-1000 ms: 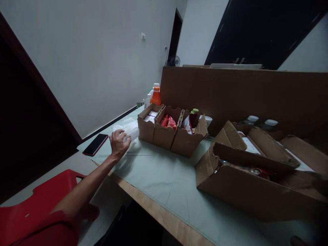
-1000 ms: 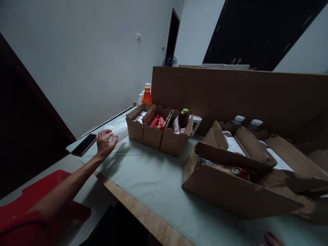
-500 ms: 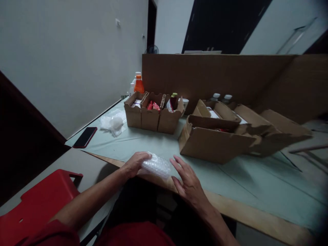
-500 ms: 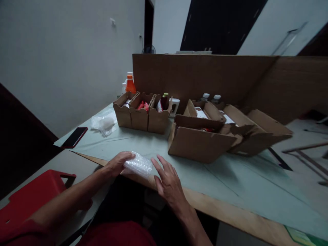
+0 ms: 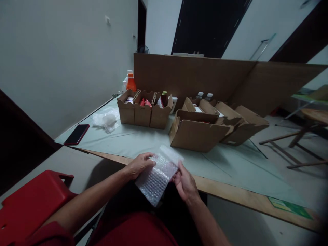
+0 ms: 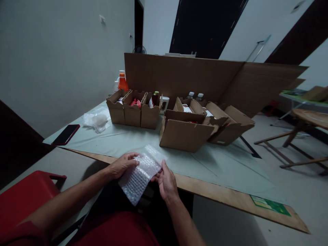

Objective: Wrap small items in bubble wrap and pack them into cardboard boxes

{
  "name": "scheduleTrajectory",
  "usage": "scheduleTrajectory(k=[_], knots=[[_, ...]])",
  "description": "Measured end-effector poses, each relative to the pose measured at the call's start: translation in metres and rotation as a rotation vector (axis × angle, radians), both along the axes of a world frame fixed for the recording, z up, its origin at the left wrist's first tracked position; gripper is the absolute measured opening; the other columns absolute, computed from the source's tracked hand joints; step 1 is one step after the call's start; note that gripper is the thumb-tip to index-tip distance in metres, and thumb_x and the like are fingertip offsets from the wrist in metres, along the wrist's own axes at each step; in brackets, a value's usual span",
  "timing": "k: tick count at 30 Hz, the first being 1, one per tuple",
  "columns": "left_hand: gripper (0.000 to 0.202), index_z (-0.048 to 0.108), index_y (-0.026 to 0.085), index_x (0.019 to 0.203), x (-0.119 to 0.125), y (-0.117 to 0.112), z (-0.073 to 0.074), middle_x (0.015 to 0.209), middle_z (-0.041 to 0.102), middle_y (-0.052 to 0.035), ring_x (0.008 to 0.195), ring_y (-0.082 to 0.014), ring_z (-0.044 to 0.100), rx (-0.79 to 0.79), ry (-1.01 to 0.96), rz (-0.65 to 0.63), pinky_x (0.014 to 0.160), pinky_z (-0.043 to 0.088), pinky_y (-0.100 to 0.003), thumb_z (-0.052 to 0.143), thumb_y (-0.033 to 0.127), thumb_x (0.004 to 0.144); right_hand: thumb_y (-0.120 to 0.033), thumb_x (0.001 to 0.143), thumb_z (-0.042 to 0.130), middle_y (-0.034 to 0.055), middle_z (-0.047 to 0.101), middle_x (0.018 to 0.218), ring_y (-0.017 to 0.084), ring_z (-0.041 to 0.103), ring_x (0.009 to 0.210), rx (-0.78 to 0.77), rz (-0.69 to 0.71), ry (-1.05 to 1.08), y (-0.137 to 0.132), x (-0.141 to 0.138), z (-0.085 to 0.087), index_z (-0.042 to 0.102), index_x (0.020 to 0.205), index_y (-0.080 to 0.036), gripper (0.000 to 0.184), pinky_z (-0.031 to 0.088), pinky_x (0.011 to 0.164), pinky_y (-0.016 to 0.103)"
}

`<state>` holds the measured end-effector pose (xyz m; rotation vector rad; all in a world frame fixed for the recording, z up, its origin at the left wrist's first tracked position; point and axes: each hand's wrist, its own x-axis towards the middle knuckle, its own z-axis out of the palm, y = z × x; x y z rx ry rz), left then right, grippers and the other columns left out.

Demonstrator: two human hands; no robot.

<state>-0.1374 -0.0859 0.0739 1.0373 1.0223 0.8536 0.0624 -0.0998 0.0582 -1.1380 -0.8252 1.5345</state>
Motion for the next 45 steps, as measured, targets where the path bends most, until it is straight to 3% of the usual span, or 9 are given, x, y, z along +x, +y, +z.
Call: scheduleTrajectory(k=[5, 8, 13, 16, 21, 27, 33, 40, 45], knots=[[0.037, 0.072, 0.013, 0.091, 0.008, 0.050, 0.005, 0.055, 0.056, 0.0055, 0.050, -0.0093, 0.042, 0.059, 0.169, -0.142, 0.052, 0.028, -0.022, 0.065, 0.025, 0.057, -0.063, 0.083, 0.060, 0.0113, 0.074, 0.081, 0.020, 0.067, 0.061, -0.084, 0.010, -0.029, -0.019, 0.024, -0.004, 0.068, 0.093, -0.018, 0.047, 0.044, 0.044, 0.026], [0.027, 0.073, 0.014, 0.077, 0.006, 0.079, 0.006, 0.050, 0.055, 0.0055, 0.047, -0.0097, 0.040, 0.069, 0.298, -0.214, 0.051, 0.026, -0.023, 0.063, 0.018, 0.052, -0.055, 0.084, 0.064, 0.0093, 0.075, 0.087, 0.021, 0.069, 0.071, 0.075, 0.018, -0.381, -0.027, 0.039, 0.006, 0.071, 0.097, -0.018, 0.040, 0.051, 0.055, 0.029], [0.038, 0.074, 0.015, 0.091, -0.006, 0.086, 0.000, 0.059, 0.062, 0.0029, 0.053, -0.0136, 0.048, 0.081, 0.434, -0.258, 0.054, 0.032, -0.024, 0.071, 0.026, 0.055, -0.037, 0.092, 0.052, 0.0092, 0.073, 0.108, 0.027, 0.065, 0.102, 0.582, -0.004, -1.003, 0.007, 0.040, 0.008, 0.072, 0.103, -0.022, 0.027, 0.051, 0.089, 0.040], [0.058, 0.069, 0.014, 0.113, -0.014, 0.069, -0.006, 0.061, 0.057, 0.0055, 0.057, -0.0143, 0.049, 0.105, 0.488, -0.237, 0.056, 0.033, -0.023, 0.073, 0.030, 0.057, -0.030, 0.085, 0.058, 0.0146, 0.065, 0.129, 0.034, 0.056, 0.119, 0.648, 0.012, -1.216, 0.044, 0.034, -0.004, 0.066, 0.121, -0.020, 0.038, 0.041, 0.101, 0.051], [0.062, 0.063, 0.018, 0.123, -0.025, 0.049, -0.014, 0.061, 0.047, 0.0086, 0.060, -0.0131, 0.043, 0.171, 0.554, -0.167, 0.058, 0.031, -0.023, 0.061, 0.023, 0.061, -0.026, 0.077, 0.061, 0.0118, 0.073, 0.102, 0.031, 0.061, 0.096, 0.529, 0.014, -1.147, 0.069, 0.038, -0.015, 0.069, 0.105, -0.021, 0.029, 0.043, 0.089, 0.046], [0.036, 0.068, 0.016, 0.094, -0.021, 0.072, -0.006, 0.071, 0.059, 0.0008, 0.065, -0.0147, 0.049, 0.192, 0.468, -0.218, 0.059, 0.034, -0.024, 0.055, 0.026, 0.062, -0.045, 0.090, 0.050, 0.0041, 0.070, 0.077, 0.019, 0.063, 0.067, 0.427, -0.045, -0.954, 0.055, 0.071, -0.017, 0.059, 0.089, -0.020, 0.027, 0.049, 0.063, 0.031], [0.038, 0.069, 0.013, 0.095, 0.001, 0.095, 0.002, 0.058, 0.047, 0.0054, 0.053, -0.0107, 0.038, 0.177, 0.591, -0.368, 0.050, 0.025, -0.022, 0.053, 0.022, 0.062, -0.040, 0.089, 0.056, 0.0128, 0.067, 0.116, 0.027, 0.062, 0.106, 0.502, -0.302, -1.094, 0.037, 0.086, -0.018, 0.060, 0.116, -0.019, 0.035, 0.048, 0.090, 0.042], [0.038, 0.067, 0.012, 0.098, -0.002, 0.094, -0.001, 0.067, 0.050, 0.0035, 0.061, -0.0116, 0.041, 0.148, 0.568, -0.452, 0.056, 0.031, -0.023, 0.052, 0.027, 0.067, -0.033, 0.093, 0.056, 0.0179, 0.070, 0.115, 0.032, 0.062, 0.102, 0.652, 0.007, -1.493, 0.039, 0.034, -0.017, 0.067, 0.108, -0.014, 0.027, 0.045, 0.087, 0.044], [0.040, 0.065, 0.013, 0.105, -0.021, 0.091, 0.000, 0.069, 0.047, 0.0045, 0.063, -0.0113, 0.040, 0.117, 0.622, -0.474, 0.057, 0.032, -0.023, 0.054, 0.025, 0.069, -0.026, 0.098, 0.041, 0.0075, 0.072, 0.084, 0.021, 0.064, 0.077, 0.568, -0.056, -1.360, 0.055, 0.070, -0.018, 0.067, 0.089, -0.018, 0.029, 0.048, 0.073, 0.031]])
